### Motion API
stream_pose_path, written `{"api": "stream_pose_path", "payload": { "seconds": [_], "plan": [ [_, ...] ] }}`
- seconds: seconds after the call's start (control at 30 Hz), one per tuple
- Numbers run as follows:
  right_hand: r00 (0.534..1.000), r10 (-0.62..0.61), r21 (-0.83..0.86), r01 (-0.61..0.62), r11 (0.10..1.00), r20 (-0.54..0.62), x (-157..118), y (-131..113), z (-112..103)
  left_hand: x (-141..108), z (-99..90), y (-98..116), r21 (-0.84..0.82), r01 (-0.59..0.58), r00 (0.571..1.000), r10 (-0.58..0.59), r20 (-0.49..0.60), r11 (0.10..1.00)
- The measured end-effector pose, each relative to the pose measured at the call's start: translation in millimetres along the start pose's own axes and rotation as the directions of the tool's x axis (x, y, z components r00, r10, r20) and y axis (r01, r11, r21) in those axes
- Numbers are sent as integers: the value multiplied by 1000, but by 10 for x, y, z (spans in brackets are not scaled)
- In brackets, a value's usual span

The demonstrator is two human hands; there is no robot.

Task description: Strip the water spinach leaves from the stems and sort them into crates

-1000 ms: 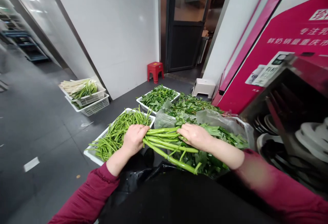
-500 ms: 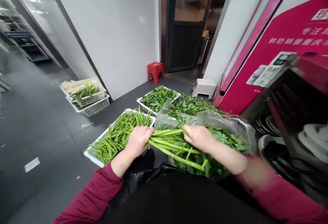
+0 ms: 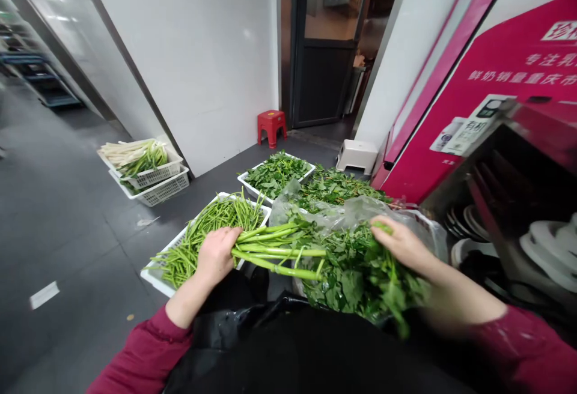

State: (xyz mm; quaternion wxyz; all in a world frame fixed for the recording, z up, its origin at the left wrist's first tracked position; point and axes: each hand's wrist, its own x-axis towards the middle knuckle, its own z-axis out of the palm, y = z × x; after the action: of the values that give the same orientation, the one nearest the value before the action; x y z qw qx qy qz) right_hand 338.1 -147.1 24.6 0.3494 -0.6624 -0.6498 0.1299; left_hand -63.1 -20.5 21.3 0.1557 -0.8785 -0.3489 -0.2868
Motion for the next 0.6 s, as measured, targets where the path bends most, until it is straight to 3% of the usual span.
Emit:
{"api": "stream_pose_path", "payload": {
  "seconds": [0.03,0.1,0.13,0.2,0.27,0.33,0.4,0.47,0.53,0.6],
  "plan": [
    [984,117,198,-90,976,-132,50,25,-32,-31,-5,-55,1,63,998,-63,17,998],
    [920,317,571,-135,810,-232,158,14,-13,-97,-51,-174,-4,252,967,-252,26,968],
    [896,388,703,-134,698,-214,212,-14,38,-135,-92,-241,-13,369,929,-369,16,929],
    [877,464,849,-146,508,-127,311,-93,196,-229,-195,-390,-54,583,812,-584,-13,811],
    [880,474,900,-184,396,-29,413,-177,391,-350,-294,-542,-88,707,703,-711,-32,702],
    [877,478,925,-213,316,39,557,-247,591,-488,-348,-682,-95,760,640,-766,-61,643],
    [871,486,945,-213,247,70,806,-300,775,-622,-339,-812,-89,793,595,-798,-98,602],
    [873,481,958,-201,205,80,1223,-345,921,-742,-273,-950,-90,825,548,-829,-113,558],
    [870,492,957,-172,234,36,1833,-391,1007,-843,-165,-1108,-97,843,520,-848,-103,529],
    [846,530,933,-152,326,-48,2574,-436,1028,-921,-32,-1275,-98,846,514,-850,-111,524]
  ]
}}
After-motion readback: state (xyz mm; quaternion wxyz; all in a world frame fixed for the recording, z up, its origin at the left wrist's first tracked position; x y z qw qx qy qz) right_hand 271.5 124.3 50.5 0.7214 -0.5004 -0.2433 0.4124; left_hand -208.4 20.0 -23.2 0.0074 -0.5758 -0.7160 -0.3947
